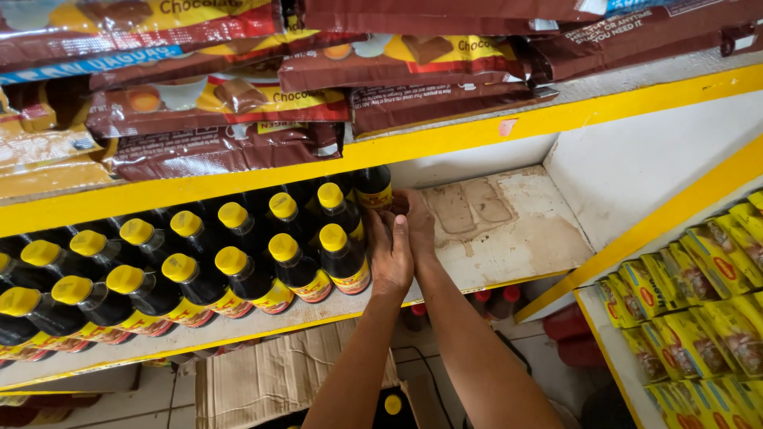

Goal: The recorder is stocking bottles of condiments from a cardboard box onto a shelf in a grocery store.

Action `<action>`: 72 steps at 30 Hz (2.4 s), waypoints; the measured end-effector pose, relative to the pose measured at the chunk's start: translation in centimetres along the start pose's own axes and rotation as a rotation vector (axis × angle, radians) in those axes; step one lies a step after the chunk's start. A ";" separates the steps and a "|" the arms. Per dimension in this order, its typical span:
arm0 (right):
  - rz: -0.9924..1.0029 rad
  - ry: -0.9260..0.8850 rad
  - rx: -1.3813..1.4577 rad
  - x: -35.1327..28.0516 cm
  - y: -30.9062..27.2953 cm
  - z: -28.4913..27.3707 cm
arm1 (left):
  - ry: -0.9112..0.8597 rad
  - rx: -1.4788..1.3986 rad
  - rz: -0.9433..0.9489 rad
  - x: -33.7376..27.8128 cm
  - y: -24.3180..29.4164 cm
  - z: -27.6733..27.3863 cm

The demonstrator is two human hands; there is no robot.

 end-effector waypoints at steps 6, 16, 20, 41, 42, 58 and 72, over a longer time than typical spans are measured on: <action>0.063 -0.031 0.030 -0.3 -0.6 -0.3 | -0.036 0.015 -0.067 0.2 0.0 0.0; -0.228 -0.118 -0.070 -0.2 -1.0 -1.2 | -0.053 -0.020 -0.050 0.2 0.3 0.0; 0.020 -0.338 0.037 -0.9 -2.3 -1.6 | -0.039 -0.025 -0.027 -0.2 0.2 -0.1; 0.014 -0.930 -0.699 -6.3 -9.1 -10.9 | -0.221 -0.191 -0.156 -22.8 1.6 -11.9; -0.035 -1.030 -0.685 -7.4 -9.3 -10.9 | -0.248 -0.154 -0.111 -24.5 1.2 -13.3; -0.169 -1.725 -1.080 -32.1 -3.6 -8.3 | -0.497 0.322 -0.391 -39.6 -6.3 -31.9; -0.113 -1.624 -1.169 -49.0 10.5 -10.9 | -0.804 0.523 -0.517 -40.6 -17.4 -30.2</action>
Point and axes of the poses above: each hand's wrist, its own x-axis towards the middle knuckle, its own z-axis out of the palm, y = z × x, the point moved 4 cm from there along x, towards the middle knuckle, and after that the axes turned 13 degrees about y, right-handed, at the moved point
